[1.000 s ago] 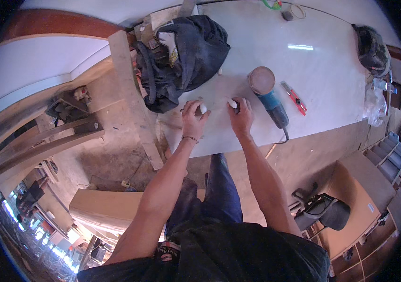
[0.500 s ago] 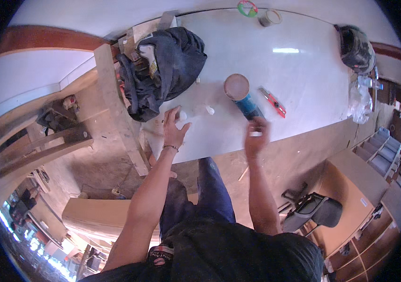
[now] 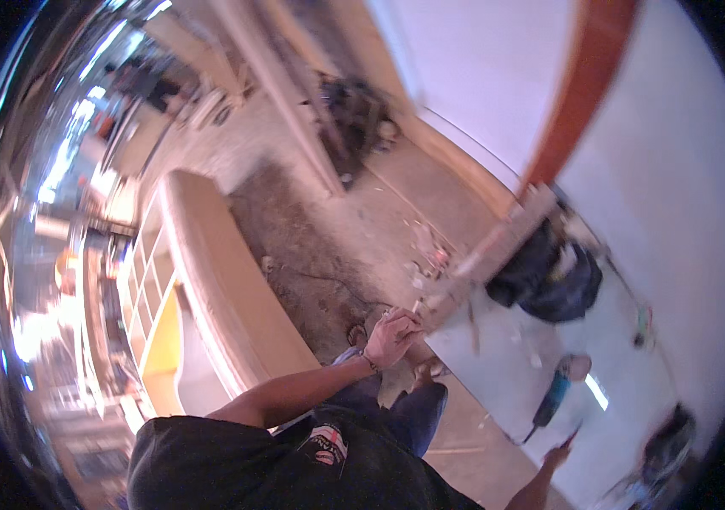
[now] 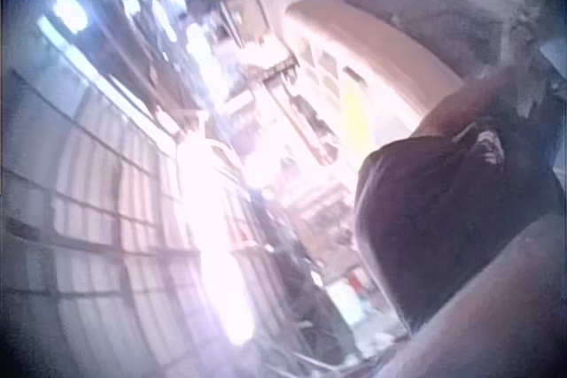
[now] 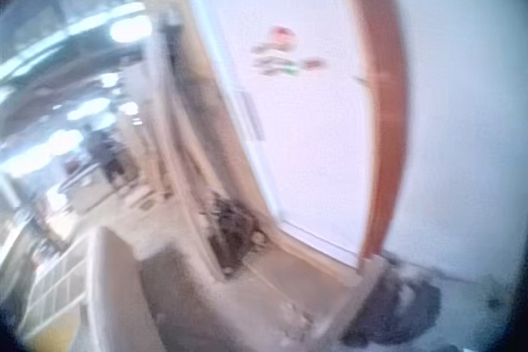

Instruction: The person sands the edge of a curved wooden shelf unit with a power sander, applies a thin strip of wood to the edge, and trims the excess wood strip using a utility knife.

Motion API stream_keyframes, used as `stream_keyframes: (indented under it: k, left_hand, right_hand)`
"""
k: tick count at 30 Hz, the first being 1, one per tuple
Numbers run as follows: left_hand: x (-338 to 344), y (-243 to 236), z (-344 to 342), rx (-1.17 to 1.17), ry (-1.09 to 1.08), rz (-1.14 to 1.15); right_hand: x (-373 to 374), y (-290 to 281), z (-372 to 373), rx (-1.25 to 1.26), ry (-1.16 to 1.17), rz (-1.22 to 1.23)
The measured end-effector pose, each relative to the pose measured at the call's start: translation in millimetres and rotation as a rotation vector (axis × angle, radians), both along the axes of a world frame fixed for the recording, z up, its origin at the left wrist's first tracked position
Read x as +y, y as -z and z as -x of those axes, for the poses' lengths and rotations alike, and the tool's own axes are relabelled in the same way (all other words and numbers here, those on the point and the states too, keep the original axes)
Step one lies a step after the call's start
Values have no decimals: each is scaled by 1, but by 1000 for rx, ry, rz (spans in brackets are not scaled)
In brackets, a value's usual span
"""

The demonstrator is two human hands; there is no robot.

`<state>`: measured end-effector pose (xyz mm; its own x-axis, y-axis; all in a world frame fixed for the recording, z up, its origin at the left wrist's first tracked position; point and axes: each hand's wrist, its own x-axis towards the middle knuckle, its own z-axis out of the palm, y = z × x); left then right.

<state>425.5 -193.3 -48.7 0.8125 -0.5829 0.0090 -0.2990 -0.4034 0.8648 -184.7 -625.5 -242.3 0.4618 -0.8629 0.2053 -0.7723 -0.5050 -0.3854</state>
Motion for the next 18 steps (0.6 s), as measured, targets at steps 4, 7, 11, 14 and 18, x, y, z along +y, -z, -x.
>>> stream_keyframes:
  k: [4,7,11,14,18]
  left_hand:
    - [120,-138,-18,38,-180,215]
    - [183,-220,-39,-92,-180,664]
    - [262,-347,-53,-555,-311,1274]
    - [338,-391,-24,-593,-318,1367]
    - [446,-441,18,-471,-187,1032]
  right_hand:
    - [149,0,-138,-203,309,-467]
    - [244,-52,-255,-187,114,-654]
    - [386,-109,-344,-22,-201,-976]
    - [476,-141,-368,197,-423,-1162]
    - [581,-167,-381,531,-743,-1360]
